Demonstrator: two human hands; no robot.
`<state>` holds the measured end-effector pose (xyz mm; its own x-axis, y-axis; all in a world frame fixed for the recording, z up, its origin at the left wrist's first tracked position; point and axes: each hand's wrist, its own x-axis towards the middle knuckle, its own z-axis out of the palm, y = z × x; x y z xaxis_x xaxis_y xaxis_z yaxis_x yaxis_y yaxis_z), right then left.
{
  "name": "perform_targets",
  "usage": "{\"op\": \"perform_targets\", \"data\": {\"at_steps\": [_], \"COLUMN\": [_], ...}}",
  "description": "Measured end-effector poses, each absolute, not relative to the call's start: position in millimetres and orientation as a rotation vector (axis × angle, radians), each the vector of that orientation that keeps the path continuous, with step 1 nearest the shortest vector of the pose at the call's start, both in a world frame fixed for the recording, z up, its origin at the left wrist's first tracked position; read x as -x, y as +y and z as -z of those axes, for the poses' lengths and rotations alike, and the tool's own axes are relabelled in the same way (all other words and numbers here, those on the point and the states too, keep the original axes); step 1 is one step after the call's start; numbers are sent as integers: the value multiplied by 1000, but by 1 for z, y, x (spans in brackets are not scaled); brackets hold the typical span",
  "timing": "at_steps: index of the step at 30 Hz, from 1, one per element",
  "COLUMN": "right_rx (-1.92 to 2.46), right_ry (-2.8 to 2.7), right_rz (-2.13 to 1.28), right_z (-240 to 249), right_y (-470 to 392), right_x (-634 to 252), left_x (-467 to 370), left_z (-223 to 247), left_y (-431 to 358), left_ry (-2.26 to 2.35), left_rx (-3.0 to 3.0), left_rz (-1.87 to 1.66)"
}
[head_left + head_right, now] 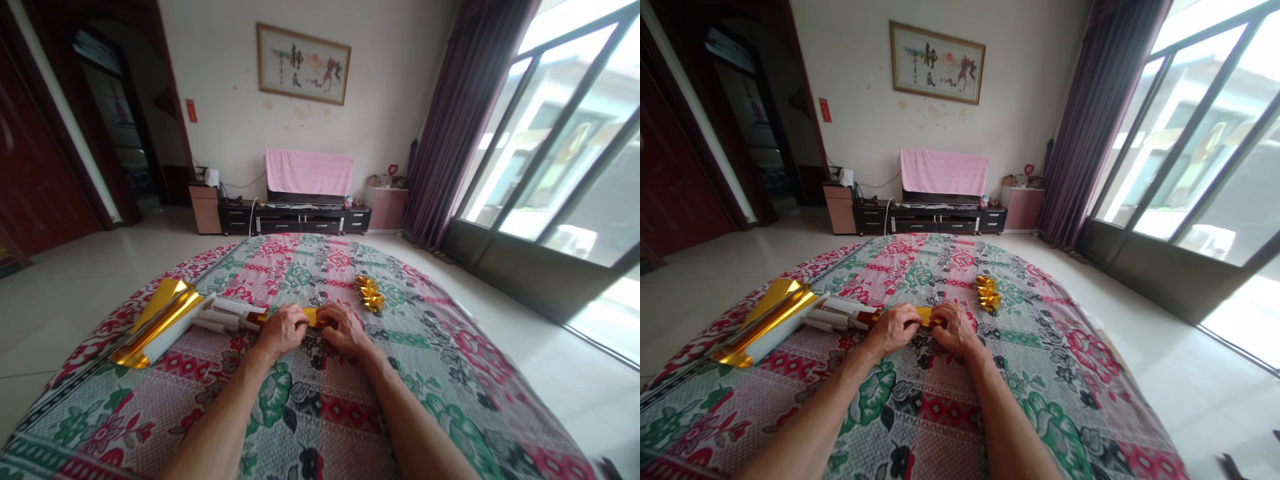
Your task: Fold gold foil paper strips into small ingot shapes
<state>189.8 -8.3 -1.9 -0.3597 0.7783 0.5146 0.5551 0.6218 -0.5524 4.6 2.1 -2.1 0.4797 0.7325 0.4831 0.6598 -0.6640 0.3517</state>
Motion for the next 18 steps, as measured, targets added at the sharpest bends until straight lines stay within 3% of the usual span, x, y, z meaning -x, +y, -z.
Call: {"op": "perform_targets", "data": {"at_steps": [18], "right_rx": [1135], "right_ry": [-2034], "right_rz": [-396], "right_z": [-1], "right_y": [-10], "right_x": [-191], "left_x": [-5], "left_z": [4], "left_y": [9], "left_ry": [1249], "left_rx": [-2449], "left_rz": [-1005]}}
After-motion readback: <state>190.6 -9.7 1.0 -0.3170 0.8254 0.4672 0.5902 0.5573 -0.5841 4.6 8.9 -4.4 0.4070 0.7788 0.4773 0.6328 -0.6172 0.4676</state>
